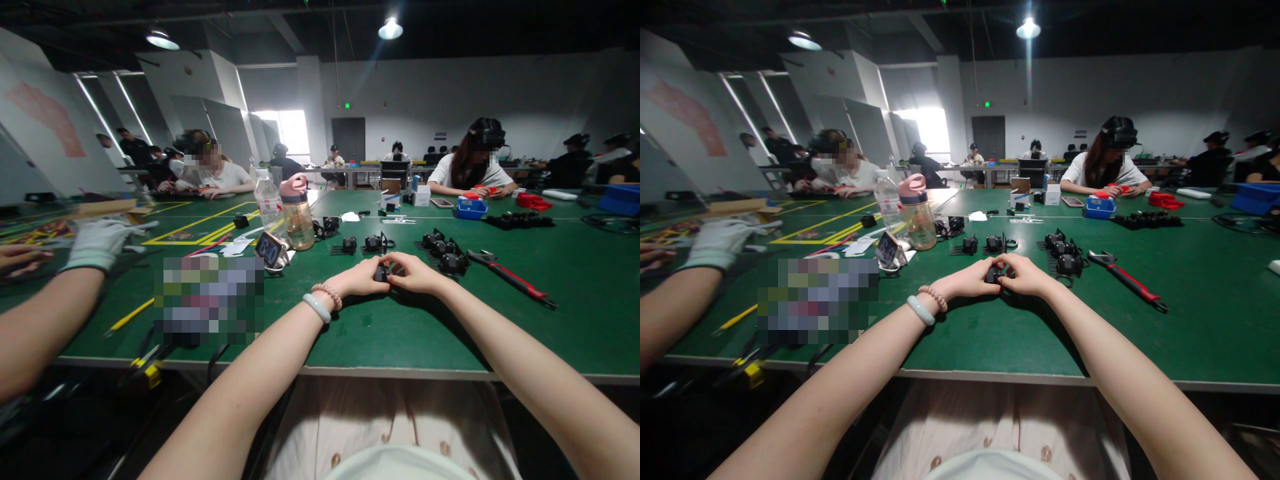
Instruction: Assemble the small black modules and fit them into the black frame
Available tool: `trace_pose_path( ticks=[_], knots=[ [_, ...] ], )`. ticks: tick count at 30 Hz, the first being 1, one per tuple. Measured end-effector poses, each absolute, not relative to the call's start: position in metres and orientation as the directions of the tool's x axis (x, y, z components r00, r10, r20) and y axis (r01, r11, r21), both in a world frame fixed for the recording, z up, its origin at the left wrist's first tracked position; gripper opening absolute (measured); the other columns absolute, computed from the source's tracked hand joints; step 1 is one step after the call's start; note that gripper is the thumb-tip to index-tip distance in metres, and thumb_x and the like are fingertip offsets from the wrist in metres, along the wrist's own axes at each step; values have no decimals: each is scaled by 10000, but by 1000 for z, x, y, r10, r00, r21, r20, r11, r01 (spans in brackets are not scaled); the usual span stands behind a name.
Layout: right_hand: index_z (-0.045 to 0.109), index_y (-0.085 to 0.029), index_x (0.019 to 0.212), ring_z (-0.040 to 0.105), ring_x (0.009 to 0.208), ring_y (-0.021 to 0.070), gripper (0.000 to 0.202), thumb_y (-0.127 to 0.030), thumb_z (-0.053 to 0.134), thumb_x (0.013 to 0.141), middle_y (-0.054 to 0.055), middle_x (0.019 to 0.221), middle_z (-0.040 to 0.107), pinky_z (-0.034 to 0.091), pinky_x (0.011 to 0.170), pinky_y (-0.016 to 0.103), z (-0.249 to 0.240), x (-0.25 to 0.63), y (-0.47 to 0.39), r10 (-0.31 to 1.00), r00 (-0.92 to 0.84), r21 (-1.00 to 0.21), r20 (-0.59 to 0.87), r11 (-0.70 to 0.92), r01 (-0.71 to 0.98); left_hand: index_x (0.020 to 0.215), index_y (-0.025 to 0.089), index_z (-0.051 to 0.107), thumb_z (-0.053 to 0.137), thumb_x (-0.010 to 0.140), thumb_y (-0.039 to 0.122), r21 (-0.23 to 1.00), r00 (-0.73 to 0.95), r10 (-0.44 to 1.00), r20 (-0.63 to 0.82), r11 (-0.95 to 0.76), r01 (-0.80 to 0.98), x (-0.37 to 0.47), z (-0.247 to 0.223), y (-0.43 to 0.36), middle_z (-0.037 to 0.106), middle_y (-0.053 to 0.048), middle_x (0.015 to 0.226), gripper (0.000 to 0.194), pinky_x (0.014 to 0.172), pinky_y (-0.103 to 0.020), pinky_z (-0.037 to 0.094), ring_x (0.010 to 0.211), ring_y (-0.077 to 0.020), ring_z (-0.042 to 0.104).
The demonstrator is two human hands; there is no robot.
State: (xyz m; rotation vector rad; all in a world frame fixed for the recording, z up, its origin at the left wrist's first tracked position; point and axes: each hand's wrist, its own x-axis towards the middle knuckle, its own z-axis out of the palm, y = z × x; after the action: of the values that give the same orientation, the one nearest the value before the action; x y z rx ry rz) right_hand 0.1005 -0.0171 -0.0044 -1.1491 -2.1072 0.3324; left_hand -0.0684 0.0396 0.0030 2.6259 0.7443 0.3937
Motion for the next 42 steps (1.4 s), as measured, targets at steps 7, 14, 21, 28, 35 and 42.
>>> trace_pose_path(
  ticks=[7, 14, 21, 28, 35, 42],
  knots=[
    [497, -176, 1022, 510, 712, 105, 369, -138, 510, 655, 39, 932, 539, 424, 618, 235, -4, 100, -17, 817, -357, -516, 452, 566, 643, 1050, 140, 430, 583, 606, 409, 429, 815, 557, 158, -782, 451, -68, 4, 39, 537, -70, 982, 542, 755, -299, 405, 862, -202, 517],
    [499, -175, 1024, 511, 721, 106, 369, -132, 507, 657, 40, 930, 544, 425, 616, 232, -4, 100, -17, 814, -361, -522, 455, 573, 632, 1056, 141, 430, 588, 602, 397, 438, 816, 554, 165, -783, 443, -68, 3, 39, 537, -72, 990, 545, 756, -301, 405, 867, -204, 515],
    [503, -175, 1012, 514, 714, 106, 360, -130, 511, 655, 40, 927, 548, 429, 615, 235, -4, 100, -17, 818, -354, -531, 454, 567, 630, 1071, 139, 424, 582, 603, 402, 436, 812, 561, 162, -779, 451, -68, 3, 40, 530, -77, 999, 559, 772, -301, 400, 882, -207, 511],
    [500, -172, 1021, 513, 715, 104, 356, -135, 501, 667, 38, 925, 551, 428, 618, 231, -3, 100, -18, 818, -360, -526, 448, 567, 634, 1065, 139, 421, 576, 613, 411, 423, 822, 546, 161, -791, 443, -68, 1, 42, 533, -76, 995, 550, 760, -297, 403, 863, -199, 515],
    [503, -173, 1023, 515, 721, 104, 359, -136, 501, 666, 36, 922, 556, 425, 622, 231, -2, 100, -18, 822, -362, -531, 440, 563, 633, 1069, 138, 422, 568, 617, 415, 419, 824, 540, 172, -797, 435, -68, 2, 41, 536, -80, 995, 550, 750, -295, 402, 860, -202, 515],
    [501, -169, 1028, 515, 723, 103, 357, -139, 494, 672, 36, 919, 559, 423, 624, 227, -2, 100, -18, 821, -366, -536, 438, 566, 627, 1068, 134, 427, 576, 606, 414, 427, 820, 549, 164, -789, 442, -68, 4, 40, 534, -79, 999, 561, 755, -290, 396, 872, -205, 512]
  ],
)
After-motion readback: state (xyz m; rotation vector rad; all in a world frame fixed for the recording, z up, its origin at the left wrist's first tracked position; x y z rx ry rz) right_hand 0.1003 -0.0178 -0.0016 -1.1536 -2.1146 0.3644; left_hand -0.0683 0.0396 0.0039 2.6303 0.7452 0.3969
